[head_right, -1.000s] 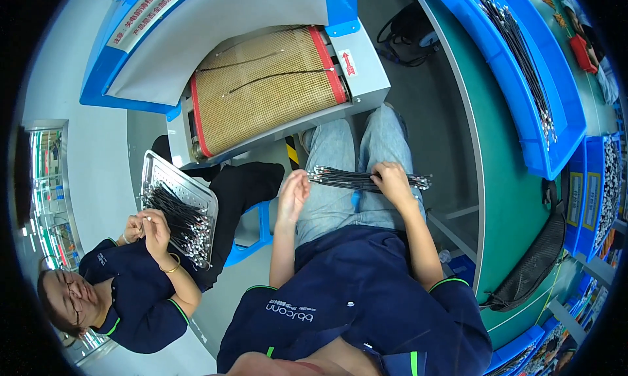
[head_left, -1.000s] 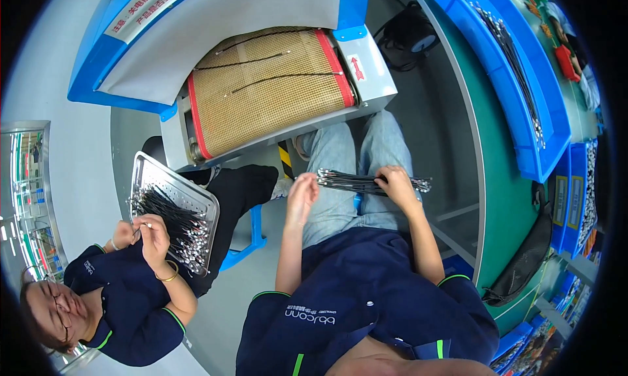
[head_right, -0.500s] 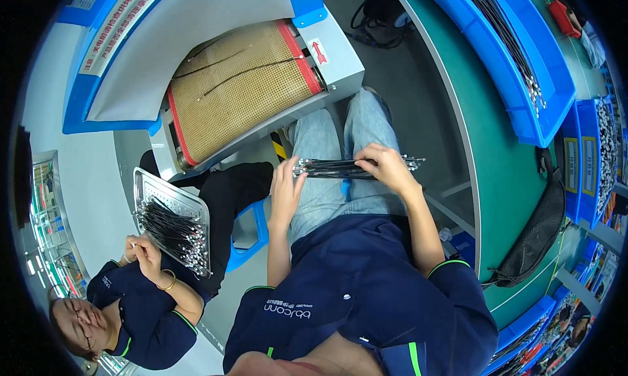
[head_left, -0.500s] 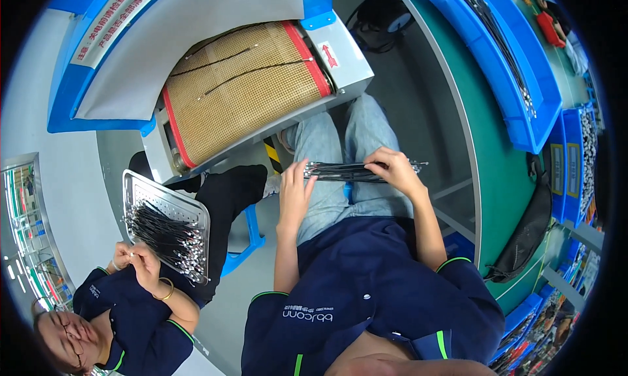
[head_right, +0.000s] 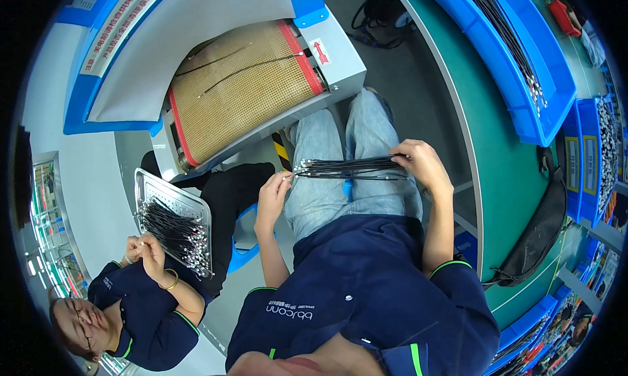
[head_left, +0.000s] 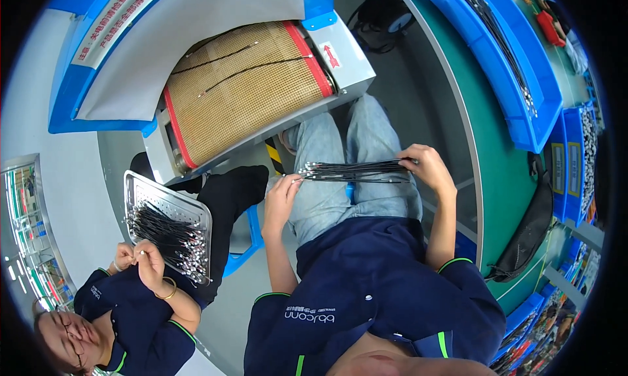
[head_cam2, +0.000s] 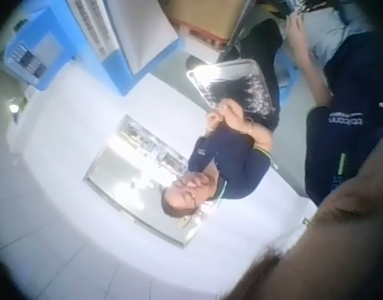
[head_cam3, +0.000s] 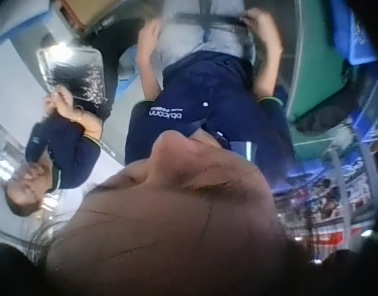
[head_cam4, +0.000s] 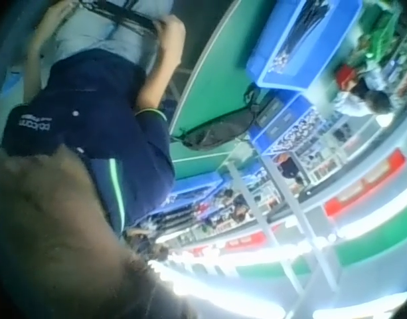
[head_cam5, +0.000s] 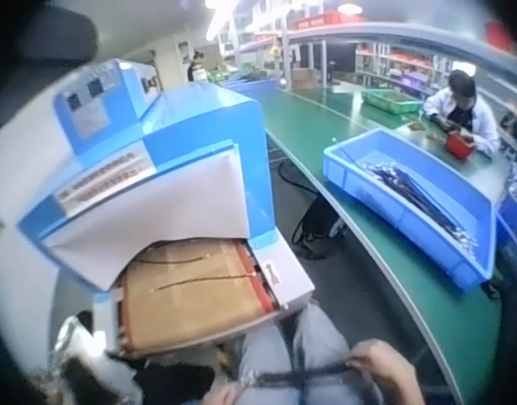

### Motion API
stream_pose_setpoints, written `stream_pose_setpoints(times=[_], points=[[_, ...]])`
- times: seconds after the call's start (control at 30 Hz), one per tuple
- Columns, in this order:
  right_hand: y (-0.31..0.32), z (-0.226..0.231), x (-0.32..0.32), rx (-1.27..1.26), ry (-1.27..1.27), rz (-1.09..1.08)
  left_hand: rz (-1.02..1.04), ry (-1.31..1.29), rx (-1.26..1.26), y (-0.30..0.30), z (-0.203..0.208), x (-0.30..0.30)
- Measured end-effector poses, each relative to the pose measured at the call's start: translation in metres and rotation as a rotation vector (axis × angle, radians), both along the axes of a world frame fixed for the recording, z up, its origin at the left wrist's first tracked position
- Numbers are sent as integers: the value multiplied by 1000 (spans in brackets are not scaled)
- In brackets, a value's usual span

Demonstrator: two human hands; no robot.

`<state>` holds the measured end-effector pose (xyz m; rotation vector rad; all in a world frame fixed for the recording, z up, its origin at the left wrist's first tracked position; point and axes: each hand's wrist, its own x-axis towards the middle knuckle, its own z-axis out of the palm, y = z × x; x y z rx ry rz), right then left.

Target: The person assembles and sorts small wiring components by hand at an industrial workbench, placing them into metal trays and plastic bins.

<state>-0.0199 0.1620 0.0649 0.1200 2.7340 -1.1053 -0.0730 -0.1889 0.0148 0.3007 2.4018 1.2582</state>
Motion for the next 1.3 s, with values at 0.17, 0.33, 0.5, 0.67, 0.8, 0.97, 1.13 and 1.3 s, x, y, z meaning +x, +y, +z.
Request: stream_pose_setpoints(times=[0.17, 0.33, 0.5, 0.67, 0.8, 0.97, 1.13, 1.3], points=[[-19, 11, -7, -40, 116, -53, 33, -139, 58, -12, 8, -9], [-29, 19, -10, -37, 113, -77, 1, -153, 68, -24, 17, -12], [-19, 15, -5, 63, 213, -1, -2, -121, 126, -19, 14, -7], [-11, 16, -2, 98, 163, 0, -115, -175, 105, -2, 11, -2], [-5, 14, 3, 189, 256, 106, -172, -144, 72, 22, 16, 7], [-43, 3, 6, -94, 266, 363, -339, -30, 176, 87, 23, 22], [-32, -9, 11, -226, 239, 236, -241, 115, 90, 95, 26, 23], [-26, -13, 14, -192, 313, 243, -243, 3, 137, 103, 13, 30]])
